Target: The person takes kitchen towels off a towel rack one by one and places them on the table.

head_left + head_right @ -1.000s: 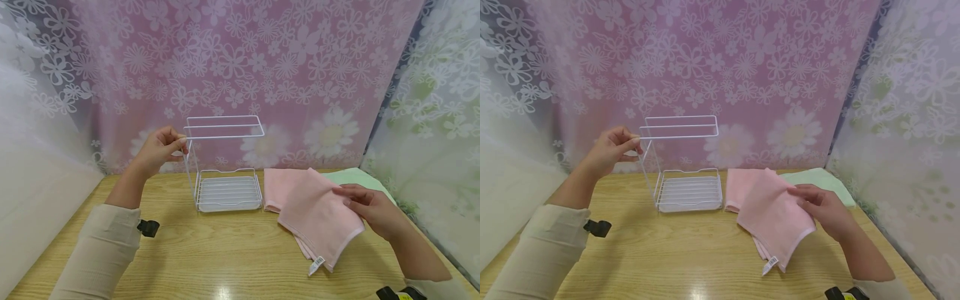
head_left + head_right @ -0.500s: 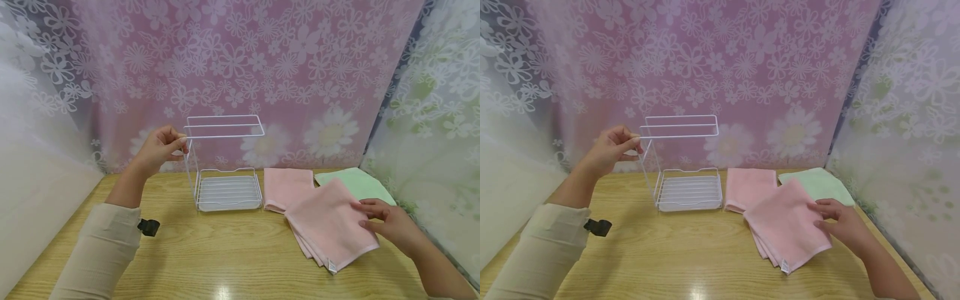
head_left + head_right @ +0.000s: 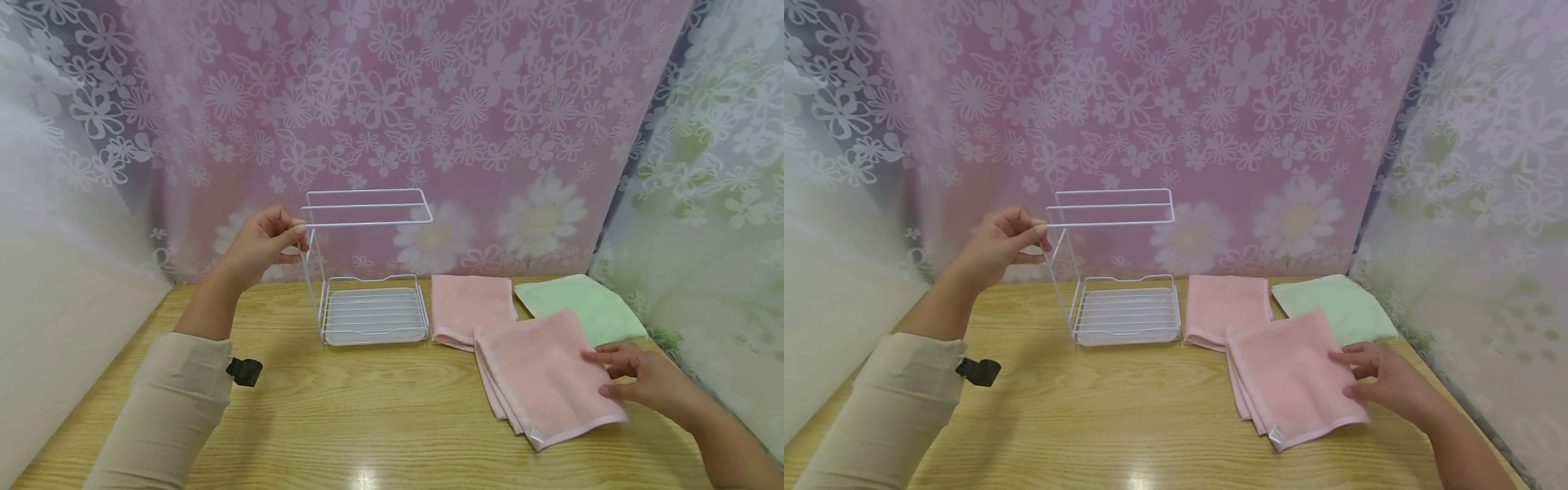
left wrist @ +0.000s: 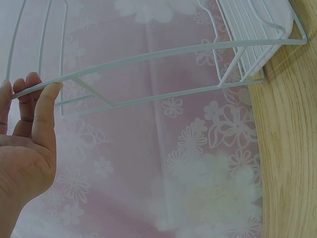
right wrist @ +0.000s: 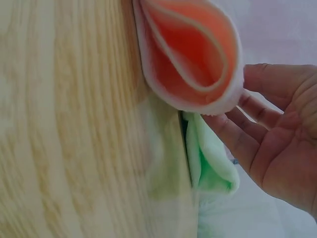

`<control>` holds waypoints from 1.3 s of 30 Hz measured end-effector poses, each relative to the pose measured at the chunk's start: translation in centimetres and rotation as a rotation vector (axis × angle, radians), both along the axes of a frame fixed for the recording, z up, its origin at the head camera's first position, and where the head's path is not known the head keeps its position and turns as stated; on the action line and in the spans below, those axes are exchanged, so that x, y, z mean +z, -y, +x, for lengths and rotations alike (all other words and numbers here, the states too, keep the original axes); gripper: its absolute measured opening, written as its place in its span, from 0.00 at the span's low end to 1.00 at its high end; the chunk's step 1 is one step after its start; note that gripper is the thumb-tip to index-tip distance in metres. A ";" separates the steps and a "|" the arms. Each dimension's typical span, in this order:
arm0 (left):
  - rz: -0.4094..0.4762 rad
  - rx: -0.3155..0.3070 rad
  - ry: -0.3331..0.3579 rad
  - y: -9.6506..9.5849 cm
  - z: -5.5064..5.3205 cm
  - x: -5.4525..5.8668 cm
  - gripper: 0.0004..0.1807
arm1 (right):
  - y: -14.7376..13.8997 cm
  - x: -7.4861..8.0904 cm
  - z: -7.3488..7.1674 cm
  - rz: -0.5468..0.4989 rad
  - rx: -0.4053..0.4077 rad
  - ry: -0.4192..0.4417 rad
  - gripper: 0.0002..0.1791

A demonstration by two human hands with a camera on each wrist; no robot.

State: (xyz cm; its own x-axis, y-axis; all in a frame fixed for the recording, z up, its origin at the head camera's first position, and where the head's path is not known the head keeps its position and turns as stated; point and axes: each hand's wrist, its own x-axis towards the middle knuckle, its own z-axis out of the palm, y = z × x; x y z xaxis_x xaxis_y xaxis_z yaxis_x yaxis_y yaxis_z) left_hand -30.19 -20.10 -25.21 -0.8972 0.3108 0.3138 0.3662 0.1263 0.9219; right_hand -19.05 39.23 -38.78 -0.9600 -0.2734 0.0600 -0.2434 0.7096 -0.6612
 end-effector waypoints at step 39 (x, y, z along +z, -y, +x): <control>0.327 0.195 -0.036 -0.9 1.5 -3.4 0.18 | -1.3 -1.0 -1.2 -0.067 -0.096 0.123 0.27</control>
State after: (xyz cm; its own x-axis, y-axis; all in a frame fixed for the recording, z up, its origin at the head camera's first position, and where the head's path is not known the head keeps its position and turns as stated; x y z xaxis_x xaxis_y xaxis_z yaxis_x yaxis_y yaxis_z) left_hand -28.74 -19.21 -28.59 -0.9162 0.0138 0.4004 0.3971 -0.1019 0.9121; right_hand -20.24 40.54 -39.80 -0.9827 -0.1797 -0.0442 -0.0913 0.6788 -0.7286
